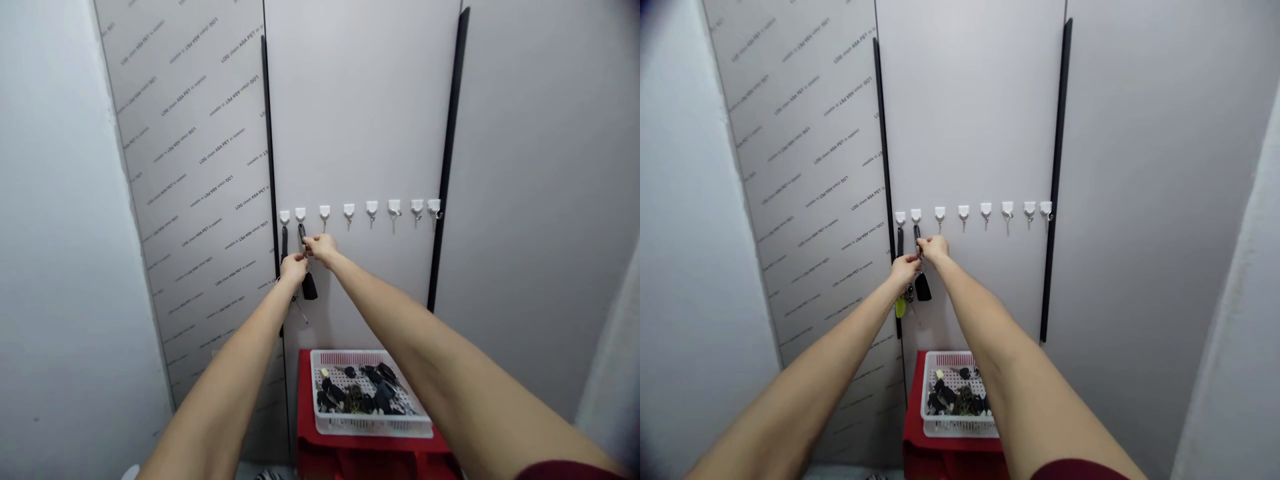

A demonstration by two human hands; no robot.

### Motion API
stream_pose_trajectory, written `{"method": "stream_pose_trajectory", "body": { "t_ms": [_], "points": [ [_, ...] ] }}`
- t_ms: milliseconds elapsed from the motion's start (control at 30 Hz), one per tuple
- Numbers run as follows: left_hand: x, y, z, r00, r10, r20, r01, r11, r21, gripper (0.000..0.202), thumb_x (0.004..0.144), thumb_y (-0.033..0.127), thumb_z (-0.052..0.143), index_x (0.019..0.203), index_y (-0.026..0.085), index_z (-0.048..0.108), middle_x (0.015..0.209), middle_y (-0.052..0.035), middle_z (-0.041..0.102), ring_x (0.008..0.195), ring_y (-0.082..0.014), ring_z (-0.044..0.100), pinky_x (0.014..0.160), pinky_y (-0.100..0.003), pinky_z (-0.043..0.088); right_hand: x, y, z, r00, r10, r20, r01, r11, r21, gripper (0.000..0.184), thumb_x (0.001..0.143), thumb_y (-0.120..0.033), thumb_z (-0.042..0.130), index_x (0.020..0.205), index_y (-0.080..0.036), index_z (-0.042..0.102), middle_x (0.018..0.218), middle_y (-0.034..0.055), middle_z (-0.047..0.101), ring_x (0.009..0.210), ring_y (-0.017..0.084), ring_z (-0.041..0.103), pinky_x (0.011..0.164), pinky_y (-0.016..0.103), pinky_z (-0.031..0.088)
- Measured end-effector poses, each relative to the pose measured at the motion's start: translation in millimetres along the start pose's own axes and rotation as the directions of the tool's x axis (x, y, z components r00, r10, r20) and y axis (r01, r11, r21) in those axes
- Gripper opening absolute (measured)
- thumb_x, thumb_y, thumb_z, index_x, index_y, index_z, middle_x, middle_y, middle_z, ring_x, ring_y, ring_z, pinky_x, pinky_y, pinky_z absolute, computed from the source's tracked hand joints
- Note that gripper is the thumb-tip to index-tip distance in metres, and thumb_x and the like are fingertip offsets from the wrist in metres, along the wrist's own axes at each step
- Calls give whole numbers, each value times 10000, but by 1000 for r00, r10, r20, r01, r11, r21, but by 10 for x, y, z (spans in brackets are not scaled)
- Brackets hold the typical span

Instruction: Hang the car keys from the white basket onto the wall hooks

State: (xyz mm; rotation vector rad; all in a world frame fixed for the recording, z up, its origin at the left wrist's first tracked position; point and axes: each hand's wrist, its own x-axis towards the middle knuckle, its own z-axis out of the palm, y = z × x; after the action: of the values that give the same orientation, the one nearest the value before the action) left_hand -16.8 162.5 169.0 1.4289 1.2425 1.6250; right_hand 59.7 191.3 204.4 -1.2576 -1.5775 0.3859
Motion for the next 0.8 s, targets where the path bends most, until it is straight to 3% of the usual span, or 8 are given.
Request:
{"method": "stream_pose_trajectory", "body": {
  "t_ms": [167,300,433,567,700,800],
  "points": [
    [-97,-101,-41,1000,20,-11,-18,990,143,245,573,108,497,813,110,544,825,-77,579,738,-121,518,648,-205,373,-236,21,-108,995,79,56,-80,996,25,236,662,-295,416,709,-99,538,672,57,584,418,36,471,388,139,335],
    [-251,-172,-89,1000,20,25,-25,969,245,265,598,106,471,856,103,528,876,-89,566,770,-125,511,680,-216,371,-513,137,-226,983,126,134,-128,992,9,210,672,-271,414,708,-97,526,691,65,584,407,29,464,366,131,323],
    [-520,-385,-34,989,-17,145,-33,942,334,258,635,129,436,880,114,518,866,-72,569,718,-99,521,639,-194,388,-863,530,-320,955,212,207,-205,977,-53,197,677,-257,408,710,-102,524,714,66,579,422,29,460,365,129,315],
    [-915,-770,113,950,-89,300,-54,898,436,255,638,123,430,874,101,524,839,-70,581,704,-87,524,633,-181,393,-1340,1051,-345,905,307,295,-271,949,-159,167,646,-219,433,668,-97,545,634,50,574,405,43,446,357,146,301],
    [-1315,-1176,178,902,-154,404,-114,816,567,240,623,107,434,834,94,548,823,-82,589,732,-110,523,664,-204,387,-1798,1465,-293,864,331,381,-243,934,-262,90,558,-168,503,581,-121,577,499,4,553,416,67,455,403,167,318],
    [-1484,-1346,152,866,-178,468,-203,729,653,265,575,91,470,821,134,560,840,-67,586,781,-136,512,705,-226,368,-1979,1643,-237,862,314,399,-187,927,-325,122,449,-120,564,561,-155,595,535,-1,574,528,110,500,497,192,346]
  ]
}}
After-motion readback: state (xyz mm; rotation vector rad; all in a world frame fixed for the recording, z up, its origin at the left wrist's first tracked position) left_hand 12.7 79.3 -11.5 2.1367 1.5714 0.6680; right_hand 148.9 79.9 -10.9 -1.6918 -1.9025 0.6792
